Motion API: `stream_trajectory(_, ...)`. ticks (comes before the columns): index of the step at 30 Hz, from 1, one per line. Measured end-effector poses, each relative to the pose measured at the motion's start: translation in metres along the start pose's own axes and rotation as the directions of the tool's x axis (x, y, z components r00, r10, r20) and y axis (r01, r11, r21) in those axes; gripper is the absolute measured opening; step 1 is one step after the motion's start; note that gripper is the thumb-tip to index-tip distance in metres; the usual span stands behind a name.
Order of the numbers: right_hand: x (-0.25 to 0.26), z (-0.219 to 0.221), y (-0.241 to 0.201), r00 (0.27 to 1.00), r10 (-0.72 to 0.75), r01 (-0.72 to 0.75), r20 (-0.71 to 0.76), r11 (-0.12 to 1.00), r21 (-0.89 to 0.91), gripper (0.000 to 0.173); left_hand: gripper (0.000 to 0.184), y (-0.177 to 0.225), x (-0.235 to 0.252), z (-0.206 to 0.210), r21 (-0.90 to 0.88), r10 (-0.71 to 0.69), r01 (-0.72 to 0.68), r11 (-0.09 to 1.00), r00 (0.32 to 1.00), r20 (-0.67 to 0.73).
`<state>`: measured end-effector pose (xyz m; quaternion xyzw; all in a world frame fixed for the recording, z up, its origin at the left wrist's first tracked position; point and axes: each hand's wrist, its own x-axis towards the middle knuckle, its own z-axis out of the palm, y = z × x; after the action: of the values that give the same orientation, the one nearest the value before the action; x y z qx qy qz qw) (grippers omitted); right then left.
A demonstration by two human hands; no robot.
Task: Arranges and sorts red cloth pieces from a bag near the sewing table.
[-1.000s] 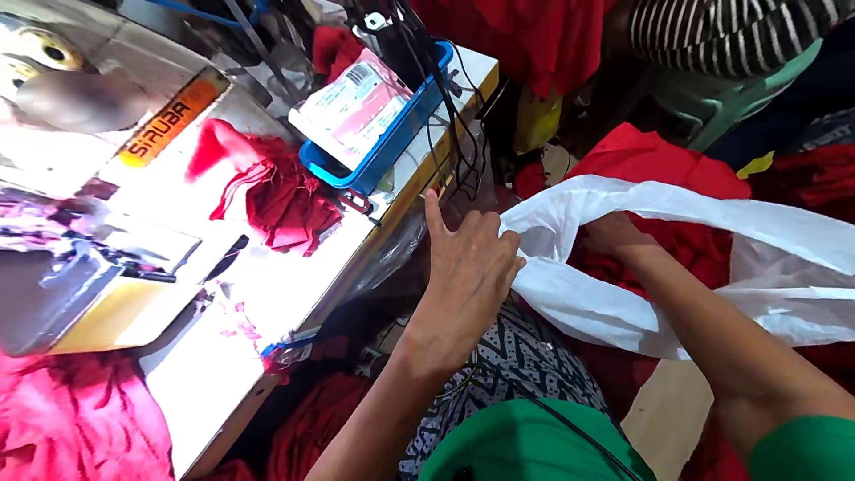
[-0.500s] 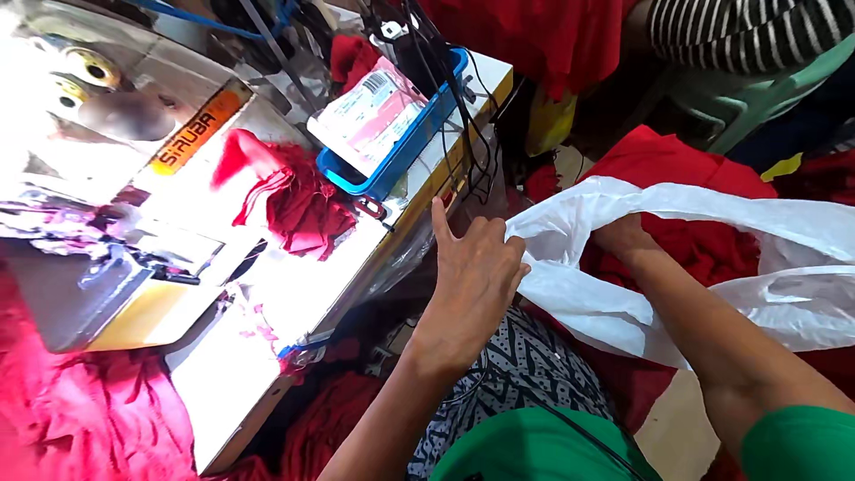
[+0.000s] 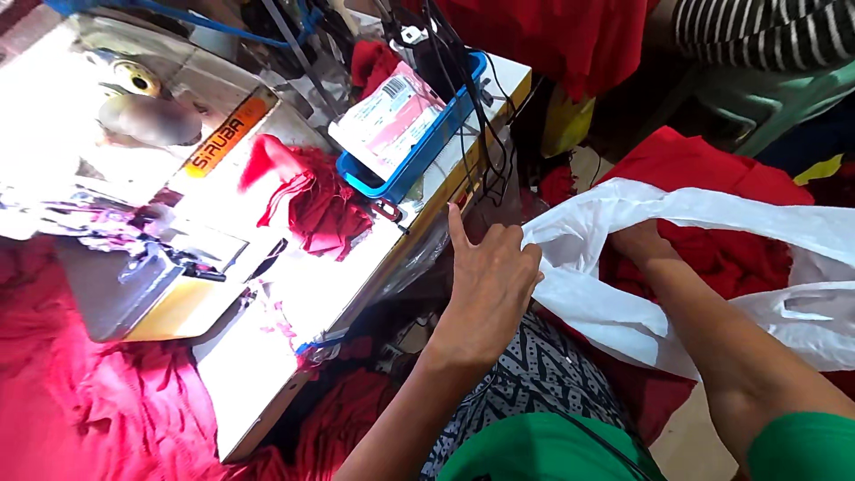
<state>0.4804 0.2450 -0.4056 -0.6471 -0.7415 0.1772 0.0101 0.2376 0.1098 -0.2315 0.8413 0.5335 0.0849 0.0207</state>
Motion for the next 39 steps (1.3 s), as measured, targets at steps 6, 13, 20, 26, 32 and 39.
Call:
stream_trajectory(6,-0.021,-0.011,0.002,0.998,0.027,-0.021,-0.052,0.992,0.123,0.044,0.016,0.004,-0.001,-0.001,0.007,0.007,-0.006,1.000,1.000,-0.029)
stream_trajectory(13,-0.076,-0.053,0.002,0.991,0.102,-0.110,0.089,0.990,0.088,0.030,0.015,0.019,0.003,0.002,-0.012,0.040,-0.040,0.999,0.999,-0.033)
stream_trajectory(20,-0.151,-0.086,0.025,0.995,-0.073,0.095,-0.071,0.915,0.391,0.032,0.015,0.033,0.003,0.013,-0.067,0.109,-0.108,0.992,0.994,0.005)
stream_trajectory(26,-0.191,-0.096,0.029,0.999,0.038,0.006,-0.026,0.454,0.891,0.037,0.009,0.042,-0.005,0.019,-0.112,0.160,-0.174,0.978,0.979,-0.124)
stream_trajectory(32,-0.221,-0.110,0.021,0.990,-0.101,0.109,-0.096,0.128,0.986,0.018,0.028,0.054,-0.010,0.020,-0.383,0.130,-0.217,0.898,0.962,-0.240)
stream_trajectory(39,-0.221,-0.119,-0.006,0.909,-0.319,0.273,-0.268,-0.029,0.962,0.022,0.047,0.072,-0.021,0.004,-0.862,-0.119,-0.076,0.501,0.981,-0.156)
